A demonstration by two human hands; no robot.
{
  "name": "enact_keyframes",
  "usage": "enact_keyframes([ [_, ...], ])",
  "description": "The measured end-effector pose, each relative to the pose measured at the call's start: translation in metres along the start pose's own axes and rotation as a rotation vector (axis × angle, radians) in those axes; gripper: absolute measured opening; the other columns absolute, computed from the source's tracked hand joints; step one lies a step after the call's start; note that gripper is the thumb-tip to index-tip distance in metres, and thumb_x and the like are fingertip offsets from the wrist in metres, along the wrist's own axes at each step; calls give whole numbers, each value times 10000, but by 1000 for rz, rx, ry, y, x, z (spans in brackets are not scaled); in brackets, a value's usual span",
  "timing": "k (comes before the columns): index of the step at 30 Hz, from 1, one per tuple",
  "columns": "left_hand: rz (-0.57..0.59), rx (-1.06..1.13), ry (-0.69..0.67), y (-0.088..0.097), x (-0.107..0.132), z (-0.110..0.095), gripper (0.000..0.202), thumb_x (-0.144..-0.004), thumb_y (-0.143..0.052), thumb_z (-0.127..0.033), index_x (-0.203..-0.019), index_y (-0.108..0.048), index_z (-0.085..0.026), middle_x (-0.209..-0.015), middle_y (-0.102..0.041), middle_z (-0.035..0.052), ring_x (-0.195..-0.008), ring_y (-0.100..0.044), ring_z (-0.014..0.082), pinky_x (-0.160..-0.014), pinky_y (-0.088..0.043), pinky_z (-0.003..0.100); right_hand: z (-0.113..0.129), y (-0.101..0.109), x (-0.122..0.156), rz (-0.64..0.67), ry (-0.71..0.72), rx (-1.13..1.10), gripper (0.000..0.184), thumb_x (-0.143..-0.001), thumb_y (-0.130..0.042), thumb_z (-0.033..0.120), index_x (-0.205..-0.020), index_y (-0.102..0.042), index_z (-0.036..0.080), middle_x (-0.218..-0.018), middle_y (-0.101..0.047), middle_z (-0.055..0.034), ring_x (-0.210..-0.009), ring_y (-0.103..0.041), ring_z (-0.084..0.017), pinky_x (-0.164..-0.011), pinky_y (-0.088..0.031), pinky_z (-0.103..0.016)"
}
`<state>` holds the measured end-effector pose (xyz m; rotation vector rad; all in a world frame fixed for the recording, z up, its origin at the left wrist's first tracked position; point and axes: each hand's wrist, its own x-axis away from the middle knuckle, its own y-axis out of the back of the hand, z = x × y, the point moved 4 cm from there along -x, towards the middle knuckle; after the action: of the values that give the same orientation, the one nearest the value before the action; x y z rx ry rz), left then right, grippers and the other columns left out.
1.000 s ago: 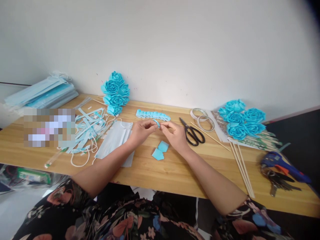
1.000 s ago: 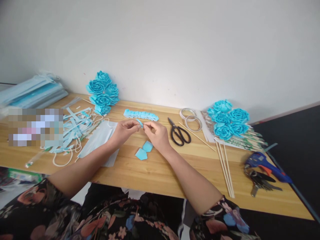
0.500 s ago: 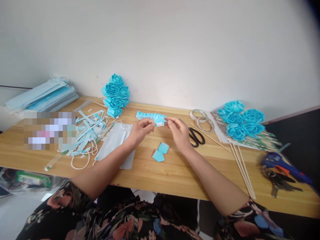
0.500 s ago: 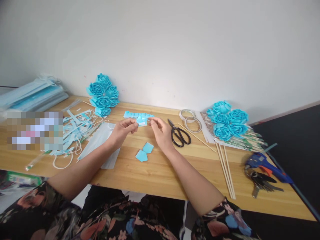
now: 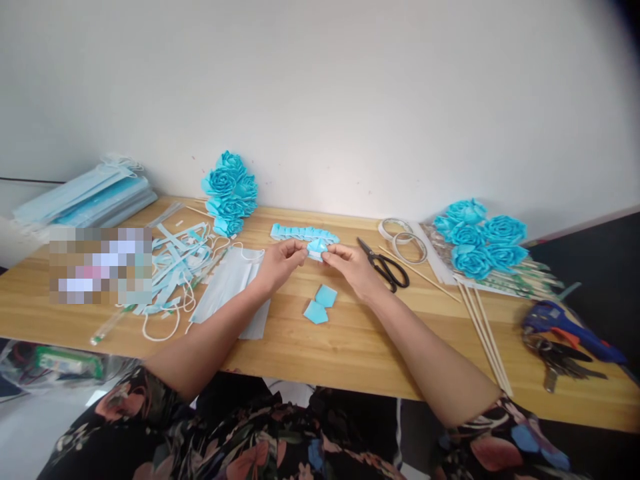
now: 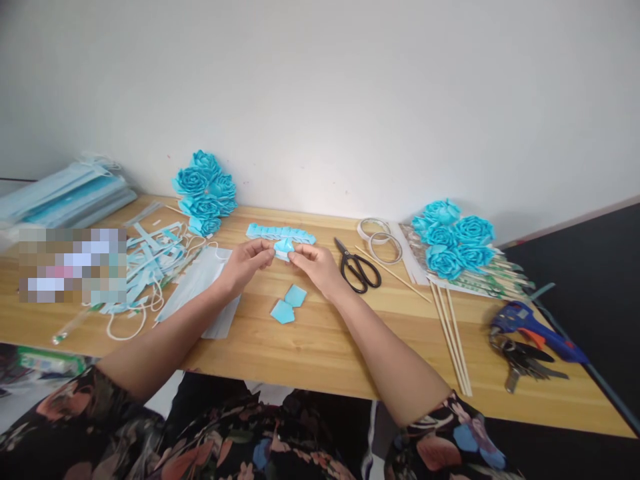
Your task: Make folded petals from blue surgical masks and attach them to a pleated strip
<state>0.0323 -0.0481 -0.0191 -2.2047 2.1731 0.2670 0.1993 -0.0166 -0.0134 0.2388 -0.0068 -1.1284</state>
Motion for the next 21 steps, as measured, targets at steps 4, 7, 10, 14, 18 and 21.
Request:
enact_keyframes([
  [4, -40, 0, 8, 1, -1, 1, 214, -767, -612, -370, -741, -592, -159, -616, -514, -33, -577, -426, 98, -583, -337, 249, -2, -1, 0, 33, 12, -20, 258, -784, -652, 433, -725, -693, 184, -728, -671, -2, -729, -593, -166, -739, -459, -296],
  [7, -61, -14, 14, 2, -1, 2, 207, -774, -608, -366, -778, -610, -158, -623, -523, -30, -582, -442, 102, -588, -352, 247, -3, -2, 0, 22, 7, -8, 248, -764, -662, 428, -717, -684, 186, -715, -669, 1, -697, -583, -161, -703, -455, -287],
  [10, -115, -26, -10, 5, 0, 0, 217, -803, -593, -375, -858, -614, -166, -626, -513, -36, -568, -436, 101, -567, -344, 241, -6, -1, -1, -29, 21, -4, 257, -757, -657, 432, -677, -644, 188, -690, -655, 4, -665, -568, -154, -675, -447, -279],
  [14, -247, -137, -137, 7, 7, -10, 205, -853, -583, -380, -825, -591, -177, -670, -534, -26, -600, -457, 100, -588, -364, 232, -12, 1, -2, -111, 53, 27, 233, -768, -644, 407, -697, -643, 186, -681, -643, 7, -645, -558, -143, -660, -436, -270],
  [18, -157, -373, -204, -4, 11, -10, 154, -845, -608, -317, -813, -656, -175, -678, -604, -7, -586, -484, 105, -580, -370, 232, -9, 0, 1, -172, 108, 119, 210, -784, -631, 375, -693, -641, 186, -642, -602, 16, -614, -526, -135, -609, -412, -258],
  [21, -144, -482, -218, -7, 11, -3, 146, -840, -623, -285, -917, -698, -186, -706, -634, 0, -597, -504, 112, -593, -380, 232, -1, -2, 5, -200, 145, 161, 199, -787, -620, 346, -661, -614, 192, -634, -592, 19, -630, -544, -141, -640, -440, -259],
])
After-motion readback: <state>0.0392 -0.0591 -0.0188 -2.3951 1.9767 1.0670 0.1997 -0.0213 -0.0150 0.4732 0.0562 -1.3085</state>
